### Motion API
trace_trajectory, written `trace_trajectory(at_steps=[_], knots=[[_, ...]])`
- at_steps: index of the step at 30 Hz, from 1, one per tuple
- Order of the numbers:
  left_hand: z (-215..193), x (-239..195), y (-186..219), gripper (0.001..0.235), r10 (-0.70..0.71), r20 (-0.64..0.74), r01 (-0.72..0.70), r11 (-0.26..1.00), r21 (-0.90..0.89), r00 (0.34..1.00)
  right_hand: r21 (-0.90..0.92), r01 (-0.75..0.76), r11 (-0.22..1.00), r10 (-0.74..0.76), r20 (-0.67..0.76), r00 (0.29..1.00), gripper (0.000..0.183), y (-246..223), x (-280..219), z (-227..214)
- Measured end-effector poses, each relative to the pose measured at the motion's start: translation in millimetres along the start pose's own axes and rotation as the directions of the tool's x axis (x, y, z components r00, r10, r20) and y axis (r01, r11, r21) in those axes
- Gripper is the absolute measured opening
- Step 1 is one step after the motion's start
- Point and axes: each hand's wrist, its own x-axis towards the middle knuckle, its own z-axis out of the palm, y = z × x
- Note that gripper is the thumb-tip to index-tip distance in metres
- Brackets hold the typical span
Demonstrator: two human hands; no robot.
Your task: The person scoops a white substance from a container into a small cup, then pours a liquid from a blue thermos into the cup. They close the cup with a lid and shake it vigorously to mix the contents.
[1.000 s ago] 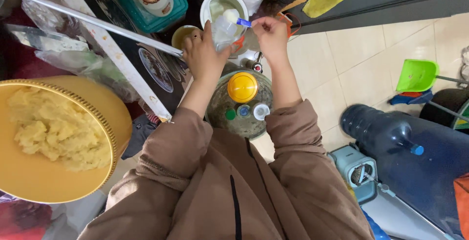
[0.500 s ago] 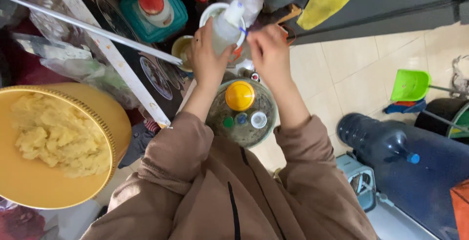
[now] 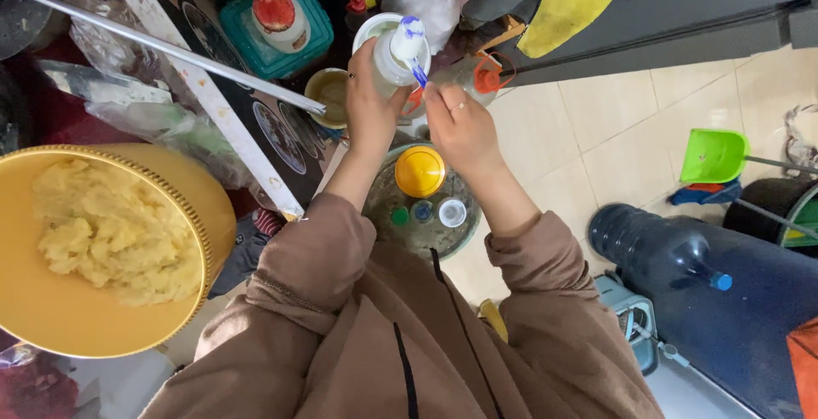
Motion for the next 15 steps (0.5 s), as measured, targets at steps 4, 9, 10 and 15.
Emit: trace_trajectory(at_steps=[4, 9, 10, 15], knots=[[-0.5, -3.8, 4.4, 0.083, -0.07, -0.008, 0.071, 0.997, 0.027, 0.997, 0.223, -0.182, 0.958, 0.187, -0.002, 0.982, 0.015, 0.8, -11.5, 10.9], [-3.7, -6.2, -2.2, 0.086, -0.036, -0.047, 0.038, 0.999, 0.023, 0.998, 0.748, -0.556, 0.363, 0.765, 0.1, 0.636, 0.007, 10.3, -11.5, 20.8], [-4.1, -7.0, -2.6, 0.086, -0.036, -0.05, 0.037, 0.999, 0.025, 0.998, 0.749, -0.554, 0.363, 0.764, 0.101, 0.637, 0.007, 12.3, -13.4, 26.1], [-10.6, -9.8, -3.0, 0.084, -0.023, -0.035, 0.026, 0.996, 0.086, 0.999, 0.873, -0.424, -0.241, 0.826, 0.414, 0.382, 0.013, 13.8, -14.2, 36.7]])
